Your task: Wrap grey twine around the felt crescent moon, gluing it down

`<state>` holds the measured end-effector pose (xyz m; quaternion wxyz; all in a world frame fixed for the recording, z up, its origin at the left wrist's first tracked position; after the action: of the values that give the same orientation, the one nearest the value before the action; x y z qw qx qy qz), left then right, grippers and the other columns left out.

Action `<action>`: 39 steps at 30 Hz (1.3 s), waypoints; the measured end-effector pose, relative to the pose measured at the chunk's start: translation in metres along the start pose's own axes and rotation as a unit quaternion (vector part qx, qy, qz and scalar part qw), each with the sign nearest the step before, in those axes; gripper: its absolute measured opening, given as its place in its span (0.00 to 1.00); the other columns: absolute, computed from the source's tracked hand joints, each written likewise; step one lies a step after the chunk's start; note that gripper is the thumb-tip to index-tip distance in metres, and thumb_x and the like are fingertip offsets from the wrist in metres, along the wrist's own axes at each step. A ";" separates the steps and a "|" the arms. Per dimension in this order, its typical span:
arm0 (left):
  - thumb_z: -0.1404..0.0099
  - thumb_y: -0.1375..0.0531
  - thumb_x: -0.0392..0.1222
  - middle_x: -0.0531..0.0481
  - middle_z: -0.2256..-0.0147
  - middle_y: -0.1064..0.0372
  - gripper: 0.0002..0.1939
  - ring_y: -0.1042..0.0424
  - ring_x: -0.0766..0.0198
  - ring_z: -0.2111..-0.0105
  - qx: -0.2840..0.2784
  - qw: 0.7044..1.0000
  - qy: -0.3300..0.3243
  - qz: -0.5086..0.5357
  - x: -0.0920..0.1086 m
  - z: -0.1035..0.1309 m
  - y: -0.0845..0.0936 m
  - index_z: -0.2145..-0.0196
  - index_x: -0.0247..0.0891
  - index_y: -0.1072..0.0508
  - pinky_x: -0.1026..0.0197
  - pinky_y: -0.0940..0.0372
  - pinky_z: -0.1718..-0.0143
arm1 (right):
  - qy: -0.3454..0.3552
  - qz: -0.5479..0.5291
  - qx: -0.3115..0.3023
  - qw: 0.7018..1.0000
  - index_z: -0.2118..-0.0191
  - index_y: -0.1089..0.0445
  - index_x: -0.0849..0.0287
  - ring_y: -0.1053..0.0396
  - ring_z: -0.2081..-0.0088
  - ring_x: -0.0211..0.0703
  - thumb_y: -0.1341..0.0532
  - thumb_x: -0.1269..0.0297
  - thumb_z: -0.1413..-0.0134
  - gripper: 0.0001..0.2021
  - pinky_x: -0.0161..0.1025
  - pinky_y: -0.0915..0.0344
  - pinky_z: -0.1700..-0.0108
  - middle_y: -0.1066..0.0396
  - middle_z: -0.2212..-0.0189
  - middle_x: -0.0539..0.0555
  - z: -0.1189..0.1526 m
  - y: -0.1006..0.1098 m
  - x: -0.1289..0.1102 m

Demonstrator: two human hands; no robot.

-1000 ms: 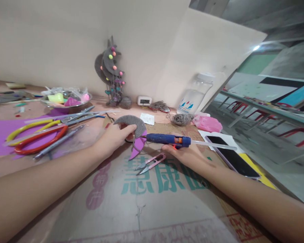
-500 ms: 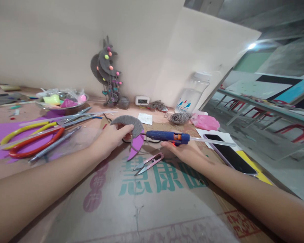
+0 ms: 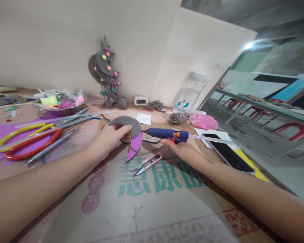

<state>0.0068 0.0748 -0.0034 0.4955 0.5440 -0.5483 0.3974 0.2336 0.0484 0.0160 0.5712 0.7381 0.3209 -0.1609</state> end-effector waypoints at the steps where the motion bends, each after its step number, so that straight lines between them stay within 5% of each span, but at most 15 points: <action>1: 0.44 0.41 0.45 0.56 0.80 0.35 0.10 0.38 0.66 0.77 0.000 1.000 0.003 0.006 0.000 0.000 0.000 0.78 0.38 0.33 0.64 0.43 0.74 | 0.002 -0.006 -0.001 1.000 0.64 0.26 0.56 0.26 0.65 0.48 0.39 0.49 0.51 0.15 0.43 0.29 0.60 0.23 0.67 0.54 0.000 -0.001 0.000; 12: 0.45 0.41 0.45 0.55 0.79 0.35 0.08 0.37 0.65 0.78 0.015 0.999 0.026 0.024 0.000 0.001 0.000 0.78 0.39 0.32 0.64 0.42 0.74 | -0.010 0.001 0.001 1.000 0.66 0.26 0.55 0.27 0.64 0.50 0.39 0.51 0.51 0.13 0.43 0.30 0.60 0.23 0.68 0.53 -0.003 0.001 -0.004; 19: 0.46 0.41 0.46 0.54 0.81 0.35 0.11 0.37 0.65 0.78 0.014 0.998 0.042 0.049 -0.004 0.000 0.000 0.79 0.38 0.32 0.64 0.42 0.74 | -0.018 0.017 0.003 1.000 0.74 0.29 0.58 0.30 0.72 0.43 0.46 0.49 0.45 0.19 0.38 0.35 0.68 0.28 0.77 0.51 -0.006 0.005 -0.002; 23: 0.45 0.41 0.46 0.53 0.82 0.36 0.13 0.37 0.65 0.78 0.008 0.997 0.055 0.053 -0.004 0.001 -0.001 0.82 0.37 0.32 0.63 0.42 0.73 | -0.017 -0.042 0.026 0.999 0.71 0.28 0.60 0.30 0.72 0.40 0.48 0.49 0.43 0.20 0.36 0.35 0.67 0.27 0.74 0.53 -0.013 0.017 -0.009; 29: 0.46 0.40 0.46 0.54 0.81 0.36 0.11 0.37 0.66 0.78 0.003 0.998 0.042 0.053 -0.001 0.001 -0.003 0.80 0.37 0.32 0.64 0.43 0.74 | -0.036 -0.039 0.034 0.998 0.64 0.28 0.62 0.29 0.70 0.41 0.41 0.49 0.50 0.19 0.35 0.35 0.68 0.25 0.70 0.56 -0.059 0.021 -0.009; 39: 0.46 0.39 0.47 0.56 0.80 0.38 0.13 0.40 0.68 0.78 0.016 0.998 0.049 0.043 -0.002 0.000 -0.001 0.79 0.35 0.33 0.64 0.45 0.74 | 0.022 0.114 0.000 0.993 0.66 0.29 0.65 0.31 0.70 0.41 0.44 0.54 0.46 0.17 0.34 0.38 0.68 0.27 0.72 0.56 -0.124 -0.028 0.030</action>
<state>0.0079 0.0750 -0.0059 0.4950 0.5078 -0.5399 0.4534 0.2218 0.1789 0.0140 0.5790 0.7729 0.2474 -0.0785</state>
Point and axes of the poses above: each hand's wrist, its own z-axis away from the middle knuckle, its own y-axis out of the back of the hand, x = y × z, the point moved 5 cm from there along -z, towards the middle knuckle
